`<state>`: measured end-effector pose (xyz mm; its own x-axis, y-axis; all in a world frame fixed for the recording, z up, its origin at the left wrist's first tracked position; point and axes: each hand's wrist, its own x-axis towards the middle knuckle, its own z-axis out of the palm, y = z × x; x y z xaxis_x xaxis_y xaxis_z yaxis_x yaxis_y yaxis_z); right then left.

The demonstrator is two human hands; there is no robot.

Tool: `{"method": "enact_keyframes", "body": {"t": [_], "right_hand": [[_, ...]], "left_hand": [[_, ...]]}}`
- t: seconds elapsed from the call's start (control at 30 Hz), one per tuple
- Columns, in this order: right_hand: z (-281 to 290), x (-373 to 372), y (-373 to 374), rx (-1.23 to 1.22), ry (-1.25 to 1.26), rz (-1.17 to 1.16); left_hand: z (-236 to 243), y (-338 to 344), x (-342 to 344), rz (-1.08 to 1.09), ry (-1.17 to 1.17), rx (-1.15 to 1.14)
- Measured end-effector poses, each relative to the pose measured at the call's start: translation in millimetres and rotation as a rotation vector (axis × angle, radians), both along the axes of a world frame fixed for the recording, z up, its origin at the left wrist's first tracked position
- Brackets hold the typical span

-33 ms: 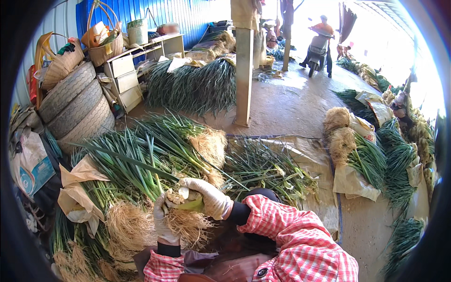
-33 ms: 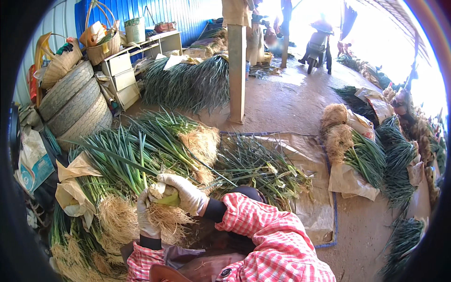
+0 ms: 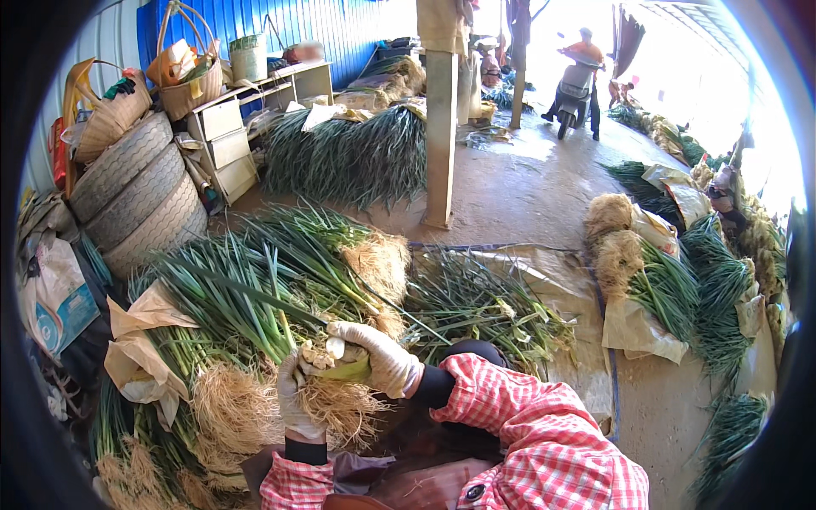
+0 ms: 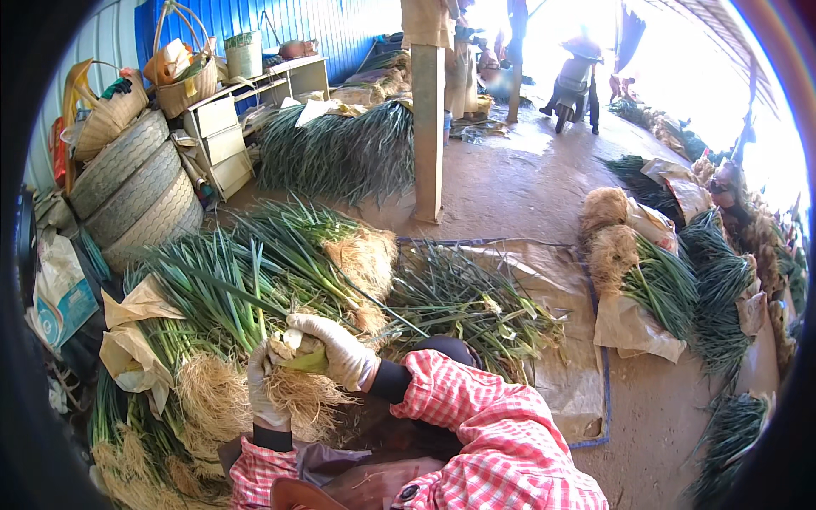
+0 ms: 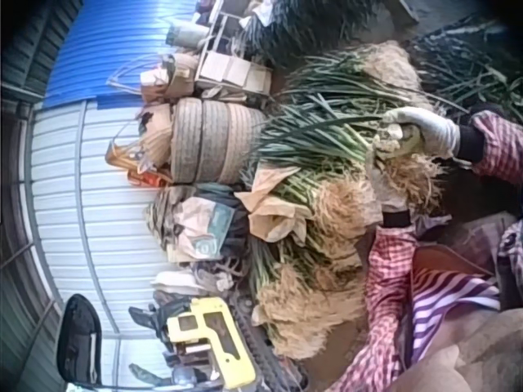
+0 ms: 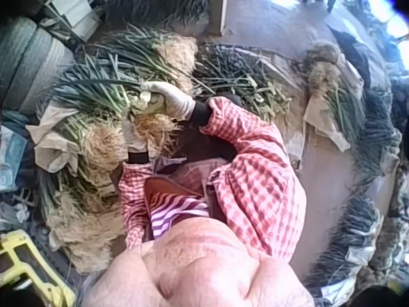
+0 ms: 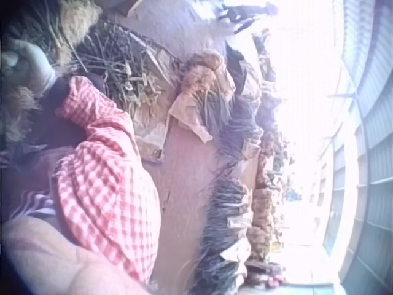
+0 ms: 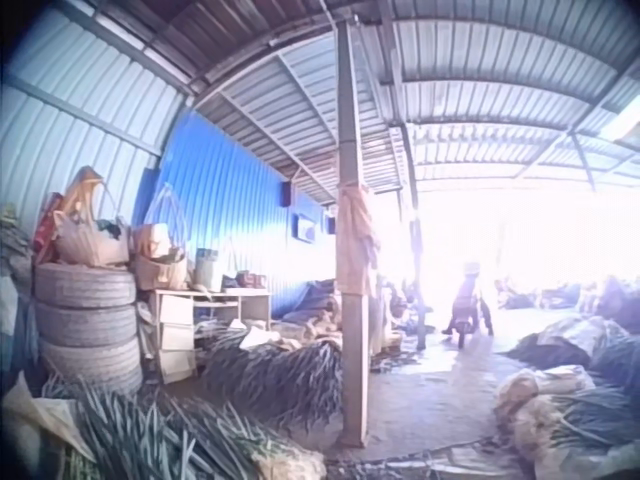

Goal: The person trims the roots and lower parts of green onions using a knife. They hold the bunches with gloved hands, cut the roots, and place the trimmed onions aside.

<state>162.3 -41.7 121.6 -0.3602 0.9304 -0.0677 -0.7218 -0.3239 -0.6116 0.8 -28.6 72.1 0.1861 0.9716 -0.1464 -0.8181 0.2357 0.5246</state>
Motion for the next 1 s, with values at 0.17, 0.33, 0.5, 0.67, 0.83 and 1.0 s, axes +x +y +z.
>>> {"method": "enact_keyframes", "body": {"t": [0.17, 0.33, 0.5, 0.67, 0.83, 1.0], "right_hand": [[12, 6, -17, -0.034, 0.020, -0.072], [40, 35, -54, 0.148, 0.096, -0.041], [42, 127, -35, 0.177, -0.341, -0.457], [-28, 247, 8, 0.200, -1.970, -0.611], [-67, 278, 52, 0.183, -2.059, -0.292], [-45, 175, 133, 0.628, -1.964, -0.048]], "left_hand": [[17, -12, 10, 0.097, 0.009, 0.058], [15, 5, -25, 0.101, 0.001, 0.293], [39, -10, -22, 0.215, -0.044, 0.210], [31, -22, -18, -0.086, -0.232, 0.152], [64, -21, -15, -0.232, -0.551, 0.238], [139, -45, -28, -0.161, -0.639, 0.345]]}}
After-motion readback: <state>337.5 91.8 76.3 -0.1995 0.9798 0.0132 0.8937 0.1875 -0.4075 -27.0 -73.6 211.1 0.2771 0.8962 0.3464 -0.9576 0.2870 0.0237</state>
